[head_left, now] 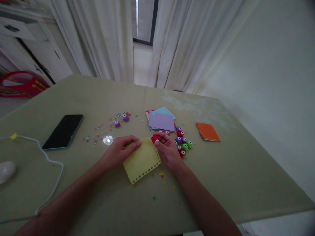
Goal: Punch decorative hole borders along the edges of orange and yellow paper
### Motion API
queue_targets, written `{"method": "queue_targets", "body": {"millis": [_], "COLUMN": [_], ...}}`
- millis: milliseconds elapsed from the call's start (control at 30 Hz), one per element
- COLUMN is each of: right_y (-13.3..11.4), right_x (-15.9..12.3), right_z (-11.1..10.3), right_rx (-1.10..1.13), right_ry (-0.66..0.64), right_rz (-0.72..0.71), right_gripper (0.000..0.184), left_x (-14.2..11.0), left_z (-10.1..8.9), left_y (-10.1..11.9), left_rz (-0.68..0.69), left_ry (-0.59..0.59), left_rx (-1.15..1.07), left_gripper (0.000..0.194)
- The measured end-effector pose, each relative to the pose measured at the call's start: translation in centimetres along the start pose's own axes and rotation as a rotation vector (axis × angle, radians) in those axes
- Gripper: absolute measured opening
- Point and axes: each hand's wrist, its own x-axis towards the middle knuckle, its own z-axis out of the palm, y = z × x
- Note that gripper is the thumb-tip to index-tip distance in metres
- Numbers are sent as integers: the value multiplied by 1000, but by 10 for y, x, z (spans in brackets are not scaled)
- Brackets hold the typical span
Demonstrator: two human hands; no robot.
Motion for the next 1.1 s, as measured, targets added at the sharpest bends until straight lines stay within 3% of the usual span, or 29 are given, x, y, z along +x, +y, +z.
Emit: {"method": "queue_targets", "body": {"millis": [467,800,1100], "right_y": [2,-1,0], "right_x": [0,3,2], "right_z": [-1,-10,-11], "right_rx": [-18,-268,-408], "right_ry": [-22,-91,-147], "right_rz": [-9,7,59], "right_gripper": [49,50,53], "left_x": [0,1,3], "left_z": [0,-2,-3], "left_y": [-1,0,-12], "left_rz": [11,1,36], "left_ry": [-19,-4,-111], "left_rx": [28,51,90], "left_gripper": [48,47,46]}}
